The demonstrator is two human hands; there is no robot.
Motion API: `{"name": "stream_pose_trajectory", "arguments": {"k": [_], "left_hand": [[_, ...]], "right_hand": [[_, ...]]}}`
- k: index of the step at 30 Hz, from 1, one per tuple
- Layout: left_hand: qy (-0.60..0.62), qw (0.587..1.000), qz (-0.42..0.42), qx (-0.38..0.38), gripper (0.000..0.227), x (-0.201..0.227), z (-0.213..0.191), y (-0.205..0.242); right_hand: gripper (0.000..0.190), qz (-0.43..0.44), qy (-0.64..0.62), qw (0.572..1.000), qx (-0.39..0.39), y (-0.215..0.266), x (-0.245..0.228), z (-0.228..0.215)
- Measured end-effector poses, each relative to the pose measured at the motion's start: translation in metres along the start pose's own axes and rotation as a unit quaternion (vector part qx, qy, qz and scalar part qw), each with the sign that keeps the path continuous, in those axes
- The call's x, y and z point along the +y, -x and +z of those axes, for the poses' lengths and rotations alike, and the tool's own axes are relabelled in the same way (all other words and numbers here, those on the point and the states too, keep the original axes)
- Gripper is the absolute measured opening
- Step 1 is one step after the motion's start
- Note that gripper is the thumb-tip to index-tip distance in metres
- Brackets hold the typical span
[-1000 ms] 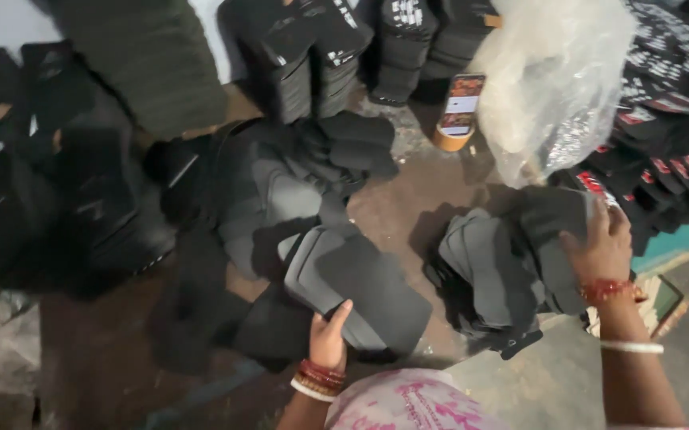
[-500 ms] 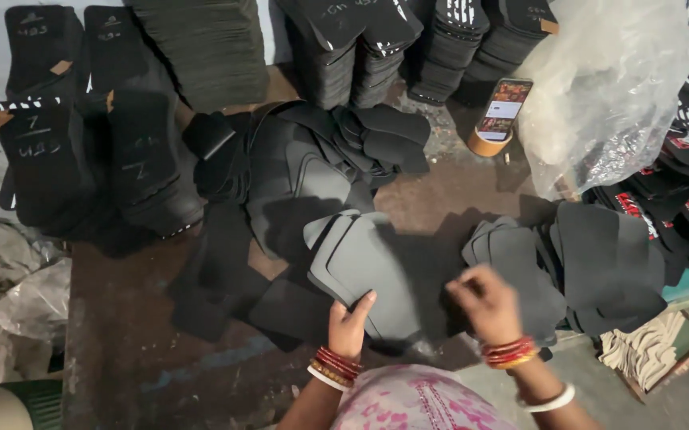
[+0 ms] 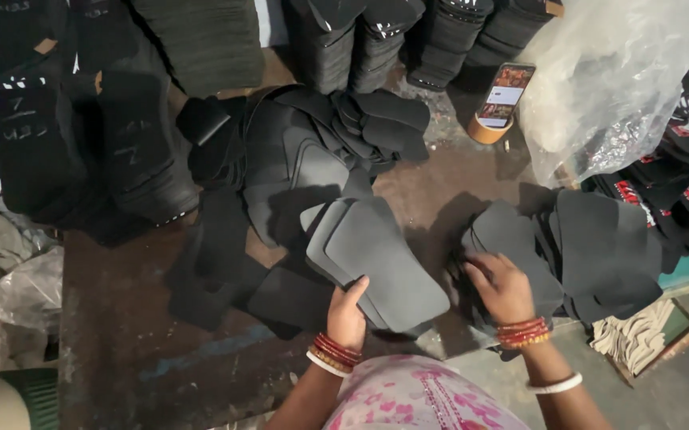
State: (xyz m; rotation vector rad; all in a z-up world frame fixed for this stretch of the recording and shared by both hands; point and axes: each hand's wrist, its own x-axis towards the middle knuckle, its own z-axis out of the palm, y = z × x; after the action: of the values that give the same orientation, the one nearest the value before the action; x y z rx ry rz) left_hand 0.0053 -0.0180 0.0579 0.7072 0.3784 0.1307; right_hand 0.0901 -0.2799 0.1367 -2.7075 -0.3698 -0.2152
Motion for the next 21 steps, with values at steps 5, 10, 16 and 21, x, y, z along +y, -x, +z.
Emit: {"name": "stream_pose_trajectory", "arguments": {"k": [5,10,16,21], "left_hand": [[-0.174,0.965,0.141,-0.134,0.029,-0.069,-0.059,-0.022],[-0.054,0.995,0.082,0.011,0.07,-0.031,-0.057,-0.028],[-0.328,0.9,0.254,0.129,0.074,0.035,-0.051,-0.011],[-0.647,0.678,0.329,0.114,0.084,0.104,0.02,0.022]], "right_hand": [[0.04,0.036,-0.417,0.897,-0.145,-0.005,-0.049,0.025],[0.048,-0.153,-0.267,0.938,-0.161,-0.023,-0.068,0.03],[0.051,-0.168,0.058,0.953,-0.246,-0.046,-0.085,0.023],[0.048,-0.231,0.101,0.931,-0.264,-0.059,-0.086,0.039]]}}
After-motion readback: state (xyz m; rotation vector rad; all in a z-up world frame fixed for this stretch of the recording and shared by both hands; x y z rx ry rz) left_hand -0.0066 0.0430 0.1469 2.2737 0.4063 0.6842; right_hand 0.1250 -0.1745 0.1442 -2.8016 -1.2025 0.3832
